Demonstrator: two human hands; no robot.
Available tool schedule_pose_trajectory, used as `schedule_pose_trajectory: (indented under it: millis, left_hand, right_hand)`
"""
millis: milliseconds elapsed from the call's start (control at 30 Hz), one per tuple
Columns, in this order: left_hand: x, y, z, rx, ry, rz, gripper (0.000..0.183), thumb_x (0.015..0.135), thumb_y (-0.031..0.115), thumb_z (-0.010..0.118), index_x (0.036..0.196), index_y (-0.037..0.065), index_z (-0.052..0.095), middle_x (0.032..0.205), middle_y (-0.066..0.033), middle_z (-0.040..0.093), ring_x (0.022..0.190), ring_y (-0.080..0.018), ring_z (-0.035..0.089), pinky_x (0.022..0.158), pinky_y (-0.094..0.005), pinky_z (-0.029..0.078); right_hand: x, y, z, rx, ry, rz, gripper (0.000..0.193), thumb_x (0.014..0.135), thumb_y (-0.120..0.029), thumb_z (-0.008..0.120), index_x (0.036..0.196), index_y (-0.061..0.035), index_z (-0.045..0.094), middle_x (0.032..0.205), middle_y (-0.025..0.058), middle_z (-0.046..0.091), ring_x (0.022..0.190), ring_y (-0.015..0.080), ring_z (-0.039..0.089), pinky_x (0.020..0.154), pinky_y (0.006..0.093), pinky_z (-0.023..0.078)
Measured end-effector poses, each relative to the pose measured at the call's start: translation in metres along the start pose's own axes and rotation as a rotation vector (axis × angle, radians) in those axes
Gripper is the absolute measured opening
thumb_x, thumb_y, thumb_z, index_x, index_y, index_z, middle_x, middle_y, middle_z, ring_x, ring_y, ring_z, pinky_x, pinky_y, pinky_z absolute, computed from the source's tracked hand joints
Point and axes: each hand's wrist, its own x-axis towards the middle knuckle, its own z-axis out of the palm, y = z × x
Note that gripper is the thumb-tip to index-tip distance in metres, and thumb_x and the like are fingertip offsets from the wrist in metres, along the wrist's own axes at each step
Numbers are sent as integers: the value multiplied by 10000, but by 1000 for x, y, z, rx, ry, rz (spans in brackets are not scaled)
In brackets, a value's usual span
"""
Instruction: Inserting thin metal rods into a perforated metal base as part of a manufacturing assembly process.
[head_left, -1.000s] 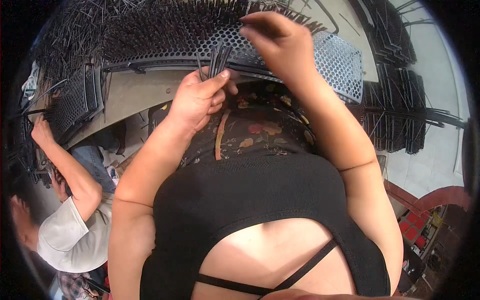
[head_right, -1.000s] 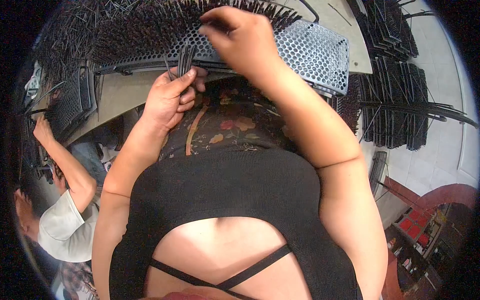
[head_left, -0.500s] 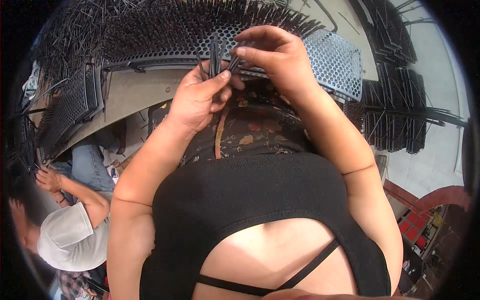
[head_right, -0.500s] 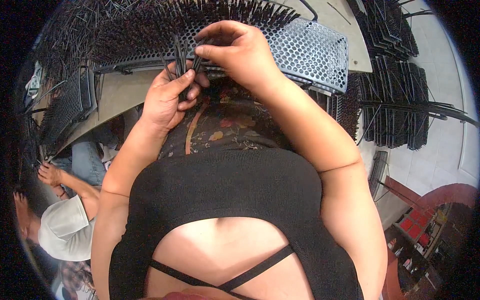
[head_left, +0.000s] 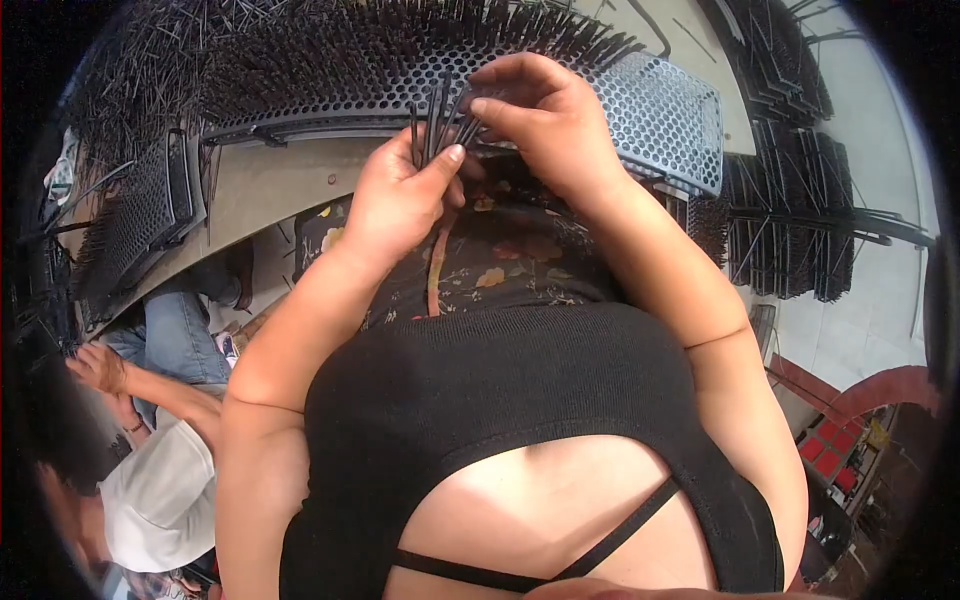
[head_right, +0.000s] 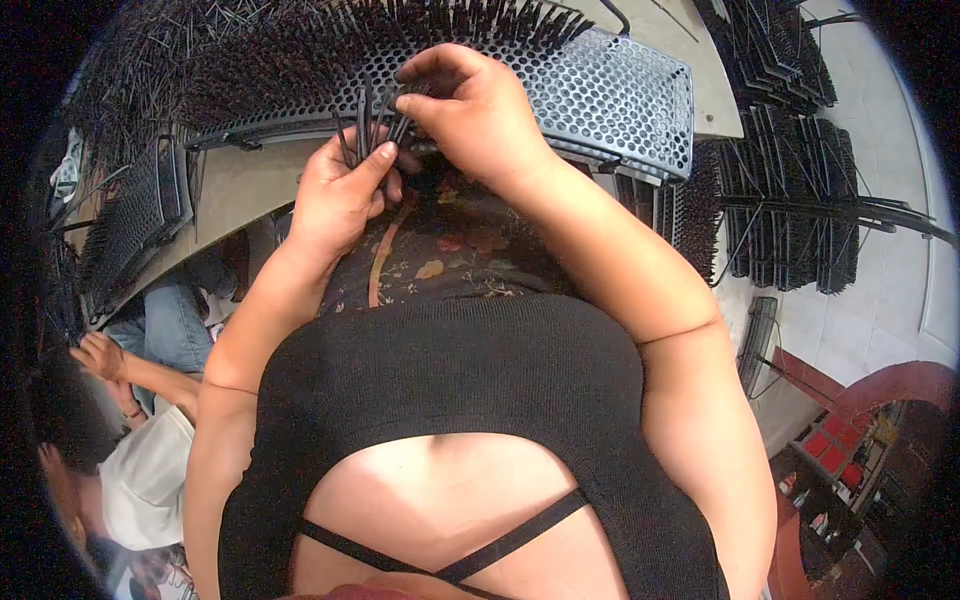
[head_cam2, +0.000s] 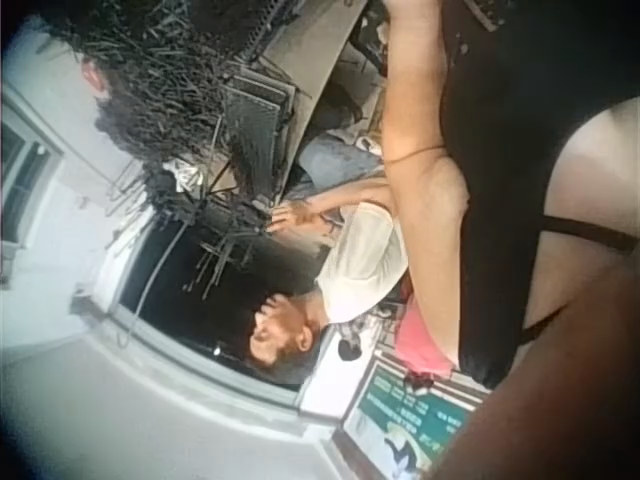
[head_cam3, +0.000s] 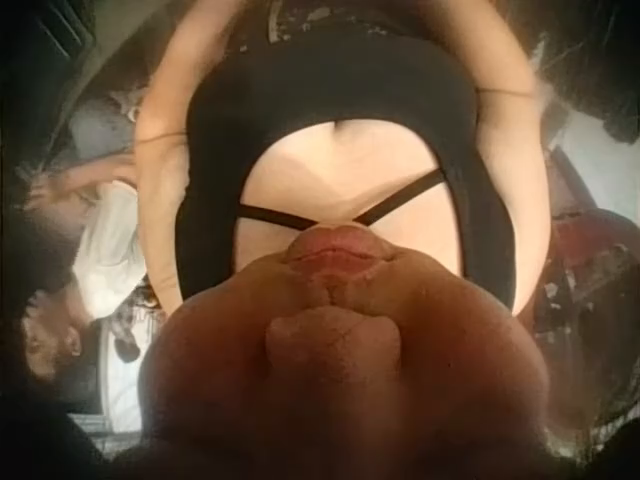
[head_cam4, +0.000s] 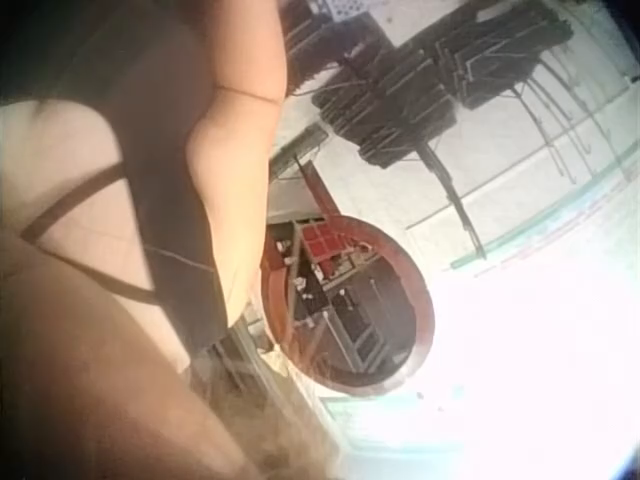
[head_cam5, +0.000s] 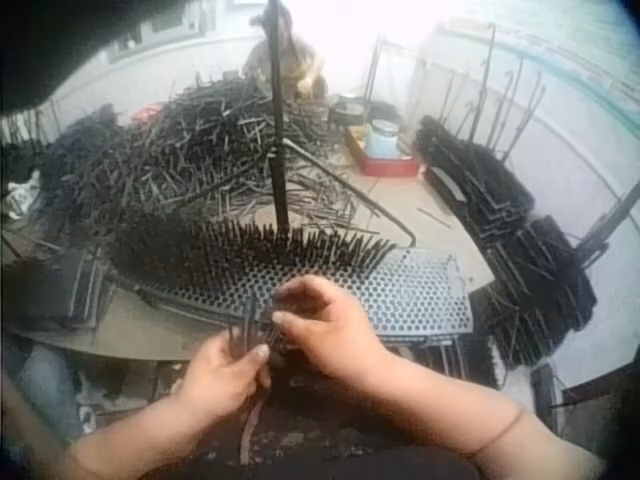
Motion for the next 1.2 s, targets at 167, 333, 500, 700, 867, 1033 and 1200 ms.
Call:
schedule_pose_trajectory:
  millis: [167, 333, 500, 700, 867, 1033, 1200]
  left_hand:
    - [4, 5, -2, -36, -20, -109, 152, 933, 103, 596, 1059, 18, 589, 809, -71, 659, 543, -63, 510, 425, -181, 344]
    - [13, 0, -11, -235, -48, -282, 163, 920, 80, 594, 1035, -35, 592, 792, -87, 632, 558, -73, 502, 416, -183, 337]
    - [12, -3, -12, -313, -56, -311, 120, 909, 104, 619, 969, 1, 609, 780, -74, 636, 567, -66, 501, 422, -192, 336]
    - [13, -9, -17, -267, -27, -309, 138, 912, 130, 616, 969, 4, 619, 778, -67, 638, 551, -59, 487, 426, -192, 332]
    - [11, 0, -11, -212, -36, -291, 141, 914, 136, 611, 976, 10, 622, 778, -56, 642, 546, -46, 480, 426, -179, 318]
    - [14, -1, -14, -211, -8, -301, 143, 916, 138, 605, 981, 11, 624, 783, -51, 646, 543, -44, 479, 425, -174, 314]
    - [12, -2, -13, -218, 3, -301, 148, 916, 143, 606, 983, 12, 626, 786, -47, 648, 541, -45, 478, 424, -176, 310]
  right_hand:
    - [19, -4, -31, 166, 161, -51, 193, 854, -21, 646, 1041, 24, 627, 953, 126, 710, 863, 195, 683, 742, 286, 550]
    - [34, 8, -55, 138, 350, -264, 126, 872, 6, 635, 994, 4, 603, 916, 64, 672, 840, 136, 623, 753, 269, 519]
    - [32, 15, -54, 92, 359, -464, 150, 874, 63, 607, 1010, 2, 590, 952, 67, 655, 888, 130, 616, 800, 257, 509]
    - [30, 10, -59, -27, 361, -270, 127, 881, 43, 613, 1001, 7, 596, 940, 71, 665, 903, 141, 628, 824, 266, 508]
    - [32, 10, -50, -134, 323, -451, 121, 867, 31, 630, 985, 6, 618, 929, 88, 692, 870, 159, 659, 787, 284, 519]
    - [35, -25, -35, -632, 371, -594, 134, 819, 10, 666, 951, 2, 645, 863, 143, 699, 801, 214, 697, 722, 309, 536]
    - [41, -9, -48, -357, 347, -671, 141, 806, 13, 659, 945, -4, 645, 830, 147, 692, 786, 252, 697, 710, 317, 534]
